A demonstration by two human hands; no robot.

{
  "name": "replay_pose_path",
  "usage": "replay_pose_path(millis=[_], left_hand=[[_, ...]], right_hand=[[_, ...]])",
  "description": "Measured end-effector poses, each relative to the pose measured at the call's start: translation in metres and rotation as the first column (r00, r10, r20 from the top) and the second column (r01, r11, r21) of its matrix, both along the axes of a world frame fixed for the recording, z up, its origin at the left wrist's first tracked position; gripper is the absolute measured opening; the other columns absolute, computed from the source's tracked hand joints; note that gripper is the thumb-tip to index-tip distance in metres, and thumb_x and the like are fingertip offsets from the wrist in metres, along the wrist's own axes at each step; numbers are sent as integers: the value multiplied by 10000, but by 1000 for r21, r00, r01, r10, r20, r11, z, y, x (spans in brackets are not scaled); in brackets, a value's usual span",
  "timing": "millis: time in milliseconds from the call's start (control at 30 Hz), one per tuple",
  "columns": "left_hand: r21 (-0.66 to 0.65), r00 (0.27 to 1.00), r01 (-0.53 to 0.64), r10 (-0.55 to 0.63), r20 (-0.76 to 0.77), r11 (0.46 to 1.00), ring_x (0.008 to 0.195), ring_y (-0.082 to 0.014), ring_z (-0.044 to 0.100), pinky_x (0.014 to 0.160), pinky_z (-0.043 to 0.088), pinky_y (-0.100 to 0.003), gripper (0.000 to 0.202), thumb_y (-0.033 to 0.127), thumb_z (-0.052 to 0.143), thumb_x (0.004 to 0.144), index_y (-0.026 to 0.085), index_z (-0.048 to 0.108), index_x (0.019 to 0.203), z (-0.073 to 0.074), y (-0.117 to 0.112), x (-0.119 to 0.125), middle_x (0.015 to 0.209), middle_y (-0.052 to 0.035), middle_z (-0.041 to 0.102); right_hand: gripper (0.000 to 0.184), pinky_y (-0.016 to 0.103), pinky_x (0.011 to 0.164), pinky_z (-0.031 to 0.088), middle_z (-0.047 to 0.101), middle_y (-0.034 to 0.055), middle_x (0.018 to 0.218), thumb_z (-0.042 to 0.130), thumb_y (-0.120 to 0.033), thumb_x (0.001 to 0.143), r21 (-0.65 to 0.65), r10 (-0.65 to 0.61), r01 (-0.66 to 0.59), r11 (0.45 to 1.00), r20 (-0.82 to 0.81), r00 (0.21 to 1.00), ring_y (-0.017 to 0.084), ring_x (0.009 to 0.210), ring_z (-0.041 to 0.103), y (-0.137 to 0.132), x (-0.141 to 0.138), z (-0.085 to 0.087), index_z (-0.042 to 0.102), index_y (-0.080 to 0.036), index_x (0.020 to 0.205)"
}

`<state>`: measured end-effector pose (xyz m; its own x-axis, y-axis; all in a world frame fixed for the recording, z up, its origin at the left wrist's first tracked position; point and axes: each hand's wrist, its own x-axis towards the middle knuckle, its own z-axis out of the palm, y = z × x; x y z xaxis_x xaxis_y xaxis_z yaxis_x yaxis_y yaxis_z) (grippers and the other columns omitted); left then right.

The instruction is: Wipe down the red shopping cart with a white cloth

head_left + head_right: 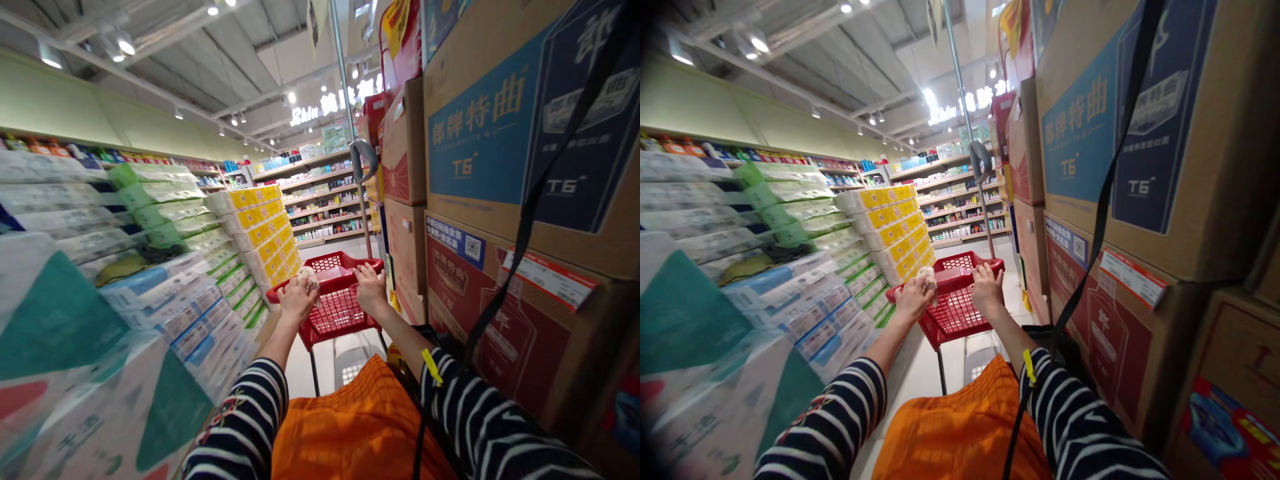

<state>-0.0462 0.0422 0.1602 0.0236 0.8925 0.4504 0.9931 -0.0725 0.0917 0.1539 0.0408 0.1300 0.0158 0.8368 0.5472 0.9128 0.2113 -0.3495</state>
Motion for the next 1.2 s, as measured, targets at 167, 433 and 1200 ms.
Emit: replay_pose_path(millis=[167,433,1200], left_hand=[[81,997,-22,27,-67,996,1055,-246,503,895,330,-445,422,424,384,852,245,475,1223,-4,-14,-11,1142,-93,554],[210,999,-16,24,-34,978,1053,-257,500,937,299,-480,370,382,342,881,225,554,1140,2,-32,5,1162,-109,560],[276,959,255,-205,-198,927,1225,-290,383,1035,174,-578,365,294,412,854,239,535,1193,-13,-11,21,1350,-122,432]], right_hand=[[498,487,1062,65,477,76,1320,381,-118,756,90,83,-82,993,-6,996,215,1270,335,-9,-5,-4,510,-156,1235],[542,467,1039,189,483,139,1300,348,-58,726,135,-58,95,986,-256,965,242,1222,400,-14,19,1,477,-80,1252],[606,441,1054,163,478,107,1313,330,-33,719,214,61,-31,976,-139,988,208,1243,376,-7,-13,3,413,-127,1313]])
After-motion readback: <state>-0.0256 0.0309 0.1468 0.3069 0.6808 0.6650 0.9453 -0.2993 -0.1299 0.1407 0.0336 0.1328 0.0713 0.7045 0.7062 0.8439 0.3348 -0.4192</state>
